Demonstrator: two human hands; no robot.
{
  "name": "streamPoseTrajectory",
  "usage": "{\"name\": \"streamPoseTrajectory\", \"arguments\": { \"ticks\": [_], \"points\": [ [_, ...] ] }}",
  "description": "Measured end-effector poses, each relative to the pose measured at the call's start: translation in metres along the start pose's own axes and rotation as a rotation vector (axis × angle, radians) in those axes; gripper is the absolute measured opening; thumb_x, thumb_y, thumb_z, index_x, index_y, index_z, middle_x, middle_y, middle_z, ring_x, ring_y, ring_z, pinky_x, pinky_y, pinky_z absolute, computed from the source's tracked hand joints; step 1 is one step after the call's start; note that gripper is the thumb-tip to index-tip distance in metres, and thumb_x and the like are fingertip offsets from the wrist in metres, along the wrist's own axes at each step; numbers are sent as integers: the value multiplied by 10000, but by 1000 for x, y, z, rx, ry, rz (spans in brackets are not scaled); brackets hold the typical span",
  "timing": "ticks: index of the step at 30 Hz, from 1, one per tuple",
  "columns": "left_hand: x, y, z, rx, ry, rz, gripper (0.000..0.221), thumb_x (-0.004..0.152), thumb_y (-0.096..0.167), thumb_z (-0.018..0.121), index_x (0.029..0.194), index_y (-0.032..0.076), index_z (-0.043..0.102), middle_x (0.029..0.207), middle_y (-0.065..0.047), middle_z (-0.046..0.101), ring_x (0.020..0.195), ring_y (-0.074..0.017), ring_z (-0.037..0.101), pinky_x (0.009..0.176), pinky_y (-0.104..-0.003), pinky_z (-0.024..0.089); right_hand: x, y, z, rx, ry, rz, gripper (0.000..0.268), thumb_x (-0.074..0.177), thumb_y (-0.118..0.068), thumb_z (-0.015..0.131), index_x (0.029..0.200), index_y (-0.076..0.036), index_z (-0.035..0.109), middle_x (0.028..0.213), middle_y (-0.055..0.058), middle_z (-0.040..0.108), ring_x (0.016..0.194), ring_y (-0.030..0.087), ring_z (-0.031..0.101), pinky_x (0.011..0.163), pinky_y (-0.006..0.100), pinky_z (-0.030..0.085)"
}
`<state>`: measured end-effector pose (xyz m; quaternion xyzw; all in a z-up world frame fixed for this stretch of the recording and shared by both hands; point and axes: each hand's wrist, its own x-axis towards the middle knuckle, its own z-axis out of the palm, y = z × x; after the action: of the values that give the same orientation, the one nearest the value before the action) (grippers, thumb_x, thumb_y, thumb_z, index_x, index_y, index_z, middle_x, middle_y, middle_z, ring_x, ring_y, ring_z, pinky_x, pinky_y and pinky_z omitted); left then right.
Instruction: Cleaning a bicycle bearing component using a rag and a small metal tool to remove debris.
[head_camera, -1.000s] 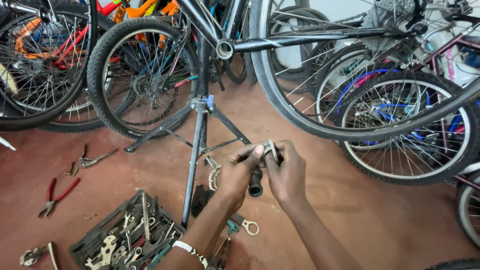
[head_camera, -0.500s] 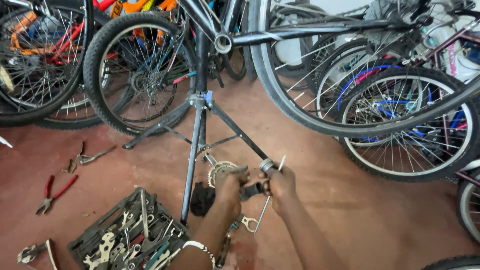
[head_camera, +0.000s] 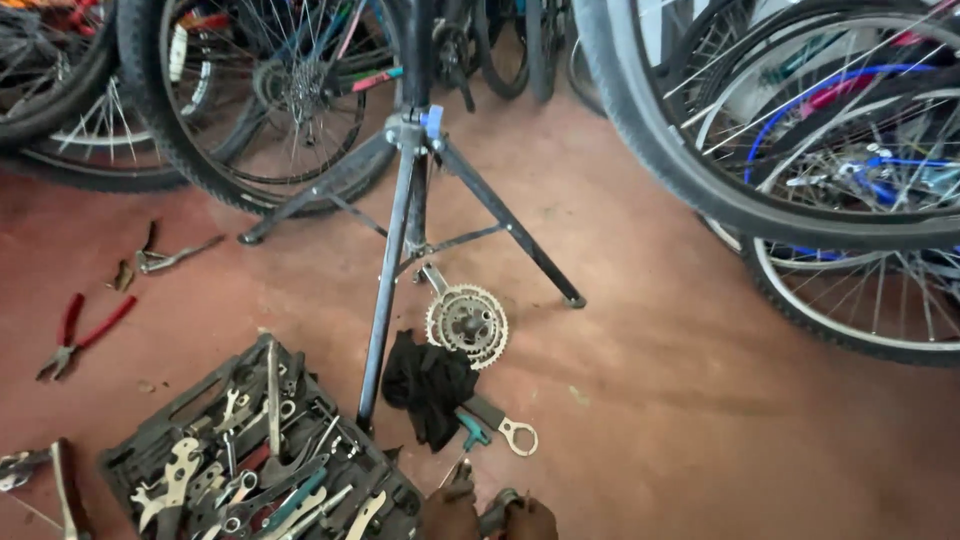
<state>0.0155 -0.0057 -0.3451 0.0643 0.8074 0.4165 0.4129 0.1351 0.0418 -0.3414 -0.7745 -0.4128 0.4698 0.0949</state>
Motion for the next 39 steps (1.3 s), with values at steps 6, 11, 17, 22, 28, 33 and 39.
{"name": "streamPoseTrajectory", "arguments": {
  "ticks": [6,11,17,22,28,33,39],
  "points": [
    [-17,29,-3,27,30,-10,144,723,106,610,771,62,738,731,-97,694,651,-243,637,612,-331,524,-17,-17,12,96,174,-117,251,718,-256,659,930,-198,779,768,44,762,714,180,707,664,254,535],
    [-41,93,-24,575,109,181,227,746,278,613,916,127,598,929,-84,656,825,-296,671,711,-391,567,-27,-42,11,137,111,-327,251,720,-219,690,925,-82,736,831,79,759,777,192,702,735,275,536],
    [69,91,-17,276,305,158,541,699,195,693,1072,-72,407,1145,-299,379,783,-395,616,740,-419,545,-43,-74,9,414,-80,-478,233,739,-3,624,968,-6,669,817,97,665,718,173,601,668,268,483],
    [102,107,-35,353,280,101,323,727,309,583,844,26,687,857,-164,678,762,-327,665,689,-397,542,-62,-102,0,403,-21,-670,247,731,-94,672,970,-34,696,860,46,632,756,152,585,680,255,469],
    [-15,215,-93,-64,379,376,314,703,290,616,886,43,681,840,-127,684,741,-310,634,717,-386,494,-117,-153,-35,143,-62,-573,310,743,-142,586,1013,-74,722,898,44,747,811,173,660,733,253,491],
    [-108,295,-138,-311,318,547,227,683,187,675,788,-2,605,713,-120,638,632,-264,576,678,-358,487,-172,-181,-78,525,-330,-614,330,772,76,498,1033,69,699,940,117,710,834,185,620,775,269,486],
    [-219,389,-192,-787,-191,676,231,682,131,773,868,61,656,739,-100,634,682,-185,608,545,-309,526,-278,-253,-172,1183,-632,-699,162,840,19,582,979,-38,643,841,229,663,647,270,604,606,348,497]
  ]
}}
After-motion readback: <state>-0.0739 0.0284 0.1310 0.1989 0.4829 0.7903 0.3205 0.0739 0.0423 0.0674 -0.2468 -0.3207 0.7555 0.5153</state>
